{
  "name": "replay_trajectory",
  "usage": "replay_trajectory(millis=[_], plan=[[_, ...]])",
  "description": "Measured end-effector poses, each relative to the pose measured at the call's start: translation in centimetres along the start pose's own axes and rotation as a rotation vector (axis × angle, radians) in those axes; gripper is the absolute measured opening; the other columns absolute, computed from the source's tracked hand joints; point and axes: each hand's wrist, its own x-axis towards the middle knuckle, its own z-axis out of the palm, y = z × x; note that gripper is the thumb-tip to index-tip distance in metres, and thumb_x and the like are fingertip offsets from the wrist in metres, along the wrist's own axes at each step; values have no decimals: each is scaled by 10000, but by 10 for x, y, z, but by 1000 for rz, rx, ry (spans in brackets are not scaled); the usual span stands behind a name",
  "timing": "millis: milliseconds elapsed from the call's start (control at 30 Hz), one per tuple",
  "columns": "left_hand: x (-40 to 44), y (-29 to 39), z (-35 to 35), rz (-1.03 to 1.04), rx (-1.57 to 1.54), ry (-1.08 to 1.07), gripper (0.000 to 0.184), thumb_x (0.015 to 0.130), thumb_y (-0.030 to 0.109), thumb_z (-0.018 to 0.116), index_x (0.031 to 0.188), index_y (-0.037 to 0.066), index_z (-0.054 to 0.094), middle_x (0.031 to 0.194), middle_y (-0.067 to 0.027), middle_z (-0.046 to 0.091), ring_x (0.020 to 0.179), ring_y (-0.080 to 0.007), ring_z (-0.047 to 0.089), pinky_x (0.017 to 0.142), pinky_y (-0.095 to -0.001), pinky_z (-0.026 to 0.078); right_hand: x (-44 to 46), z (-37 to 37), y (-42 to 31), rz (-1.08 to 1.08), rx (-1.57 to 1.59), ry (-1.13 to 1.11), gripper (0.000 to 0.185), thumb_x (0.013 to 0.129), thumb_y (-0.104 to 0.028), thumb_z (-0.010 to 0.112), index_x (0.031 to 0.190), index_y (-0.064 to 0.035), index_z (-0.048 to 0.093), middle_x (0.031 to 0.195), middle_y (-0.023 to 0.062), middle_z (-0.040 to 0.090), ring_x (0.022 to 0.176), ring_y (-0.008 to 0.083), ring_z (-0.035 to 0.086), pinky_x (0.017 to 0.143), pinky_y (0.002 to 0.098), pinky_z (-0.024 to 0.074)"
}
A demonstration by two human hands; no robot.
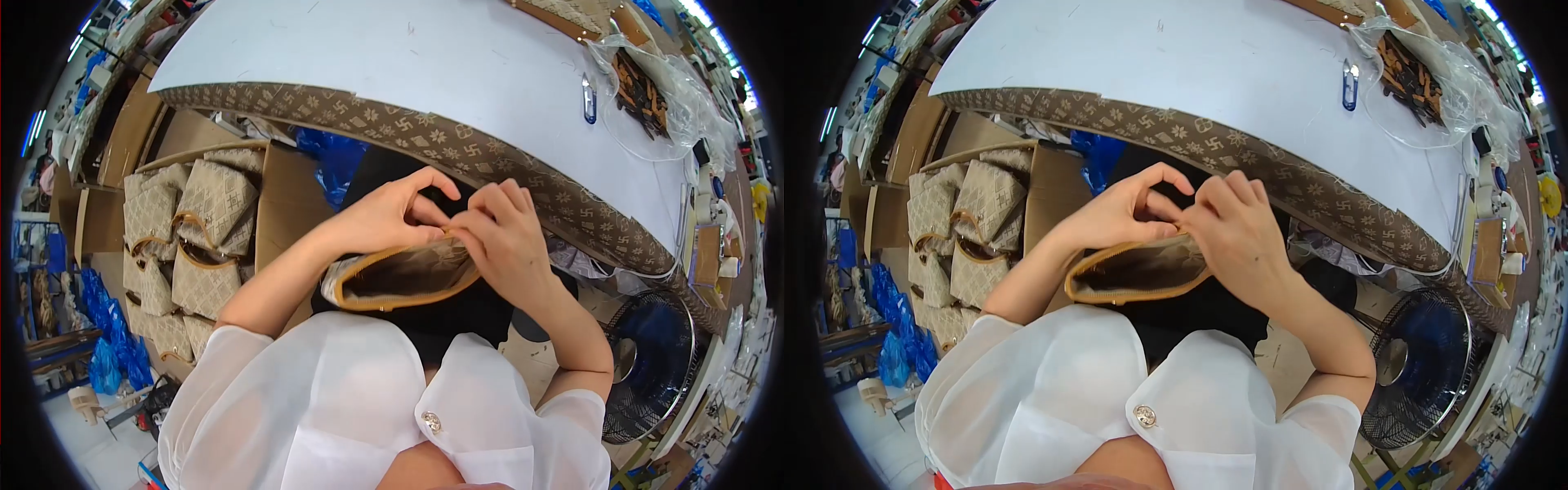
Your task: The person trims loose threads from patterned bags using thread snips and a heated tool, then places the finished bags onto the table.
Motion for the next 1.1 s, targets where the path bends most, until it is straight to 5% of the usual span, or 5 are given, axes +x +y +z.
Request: replay_trajectory(millis=[467,900,1000,1033,1100], plan=[[50,-52,-49,-22,-8,-212,525,814,51,624,1316,-8,482,1136,-108,656,1077,-164,648,899,-248,501,19,36,47,149,334,-200,85,893,-6,590,935,1,516,845,100,506,818,254,522,748,339,440],[50,-63,-49,-19,-21,-236,476,823,69,611,1286,6,522,1039,-87,676,1027,-133,645,874,-229,492,4,43,45,428,545,-161,43,956,-34,544,952,-1,517,816,87,566,755,188,553,715,305,462],[33,-35,-34,1,49,-111,384,843,94,576,1220,23,567,991,-43,648,847,-56,582,737,-213,462,-5,44,44,339,641,-80,52,950,-57,577,966,-13,553,839,61,581,787,160,560,754,290,472],[35,-39,-38,21,60,-112,388,839,75,636,1212,-1,559,1132,-89,639,1013,-147,640,876,-294,507,-8,40,44,249,631,-30,60,947,-67,590,970,-16,564,847,51,585,801,152,565,767,287,475],[15,-6,-21,-6,110,-4,380,824,-22,574,1202,22,560,1026,-65,673,953,-137,653,857,-280,501,-9,13,38,283,829,69,84,939,-78,612,999,-22,598,889,57,612,825,152,584,777,291,481]])
